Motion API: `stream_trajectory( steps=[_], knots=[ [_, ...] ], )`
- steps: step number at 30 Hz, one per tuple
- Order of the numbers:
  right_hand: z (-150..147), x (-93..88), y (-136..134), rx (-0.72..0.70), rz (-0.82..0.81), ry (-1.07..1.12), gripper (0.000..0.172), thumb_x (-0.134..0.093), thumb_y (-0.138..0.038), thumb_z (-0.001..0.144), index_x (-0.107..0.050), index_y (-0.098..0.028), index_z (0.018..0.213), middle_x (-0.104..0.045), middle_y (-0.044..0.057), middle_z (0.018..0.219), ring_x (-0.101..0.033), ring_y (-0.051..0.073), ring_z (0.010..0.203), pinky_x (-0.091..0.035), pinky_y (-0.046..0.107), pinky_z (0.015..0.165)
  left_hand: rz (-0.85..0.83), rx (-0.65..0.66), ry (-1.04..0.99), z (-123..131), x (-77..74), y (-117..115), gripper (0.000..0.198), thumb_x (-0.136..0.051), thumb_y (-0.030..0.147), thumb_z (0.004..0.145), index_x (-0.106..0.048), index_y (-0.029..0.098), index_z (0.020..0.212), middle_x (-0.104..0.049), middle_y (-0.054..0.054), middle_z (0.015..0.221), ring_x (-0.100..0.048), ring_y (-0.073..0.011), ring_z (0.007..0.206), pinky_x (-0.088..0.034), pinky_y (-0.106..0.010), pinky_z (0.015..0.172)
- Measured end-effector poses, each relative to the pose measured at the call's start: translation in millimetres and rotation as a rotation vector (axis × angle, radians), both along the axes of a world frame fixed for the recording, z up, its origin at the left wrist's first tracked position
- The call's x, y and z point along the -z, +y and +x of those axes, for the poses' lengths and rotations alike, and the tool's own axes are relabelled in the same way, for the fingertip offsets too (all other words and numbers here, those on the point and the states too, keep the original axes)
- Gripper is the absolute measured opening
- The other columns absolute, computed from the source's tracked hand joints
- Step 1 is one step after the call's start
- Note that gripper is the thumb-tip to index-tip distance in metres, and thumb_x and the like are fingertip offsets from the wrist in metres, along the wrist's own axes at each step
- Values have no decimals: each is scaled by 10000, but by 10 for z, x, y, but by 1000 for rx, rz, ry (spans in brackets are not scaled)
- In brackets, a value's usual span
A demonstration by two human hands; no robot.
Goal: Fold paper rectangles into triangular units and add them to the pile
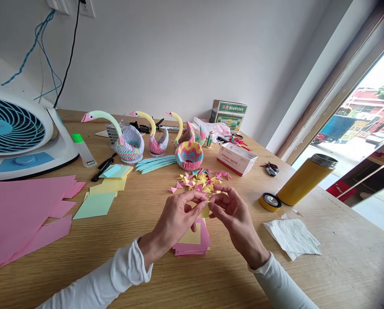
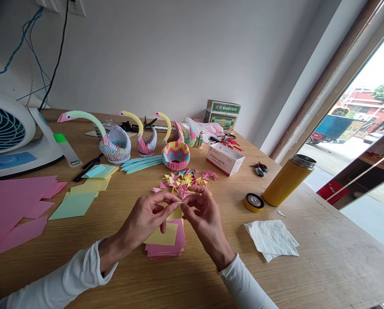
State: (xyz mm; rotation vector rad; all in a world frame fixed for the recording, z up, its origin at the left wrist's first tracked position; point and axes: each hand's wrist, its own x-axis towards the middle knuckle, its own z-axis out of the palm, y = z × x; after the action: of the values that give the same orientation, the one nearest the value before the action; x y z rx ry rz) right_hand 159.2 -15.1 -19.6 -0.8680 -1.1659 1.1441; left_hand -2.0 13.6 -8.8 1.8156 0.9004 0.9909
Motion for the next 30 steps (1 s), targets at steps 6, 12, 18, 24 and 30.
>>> stream_trajectory(
  steps=[6,12,18,24,30],
  knots=[
    [-26,-3,-8,40,-21,115,371,-761,-218,757,-507,-242,1026,-658,-29,770,-585,101,704,-482,201,637,327,-81,149,2,25,-54,165,-537,243,895,-678,175,948,-705,-12,723,-592,-87,422,-445,-178,424],
    [-35,-2,-29,49,-7,150,351,-770,-237,748,-504,-241,977,-671,-26,771,-596,113,689,-489,222,631,607,-109,236,-8,33,-77,198,-525,233,904,-690,191,1004,-751,-64,886,-703,-190,769,-525,-267,690],
    [-36,-10,-23,62,32,77,319,-773,-268,752,-515,-239,938,-668,-16,787,-594,131,699,-470,244,649,-39,-4,-11,15,-93,-61,254,-592,406,856,-659,162,861,-695,-34,833,-555,-76,397,-430,-211,406],
    [-33,-31,-28,84,61,69,277,-777,-243,752,-554,-232,917,-670,-14,807,-584,120,703,-462,228,637,-458,103,-202,0,-150,-27,327,-703,411,770,-615,135,921,-627,4,808,-548,-35,416,-398,-161,397],
    [-13,-7,-26,102,68,74,251,-788,-236,741,-595,-229,900,-682,-12,808,-603,123,719,-483,233,659,-611,134,-302,-18,-171,-44,337,-757,373,727,-621,135,923,-628,9,787,-608,-64,521,-475,-174,478]
  ],
)
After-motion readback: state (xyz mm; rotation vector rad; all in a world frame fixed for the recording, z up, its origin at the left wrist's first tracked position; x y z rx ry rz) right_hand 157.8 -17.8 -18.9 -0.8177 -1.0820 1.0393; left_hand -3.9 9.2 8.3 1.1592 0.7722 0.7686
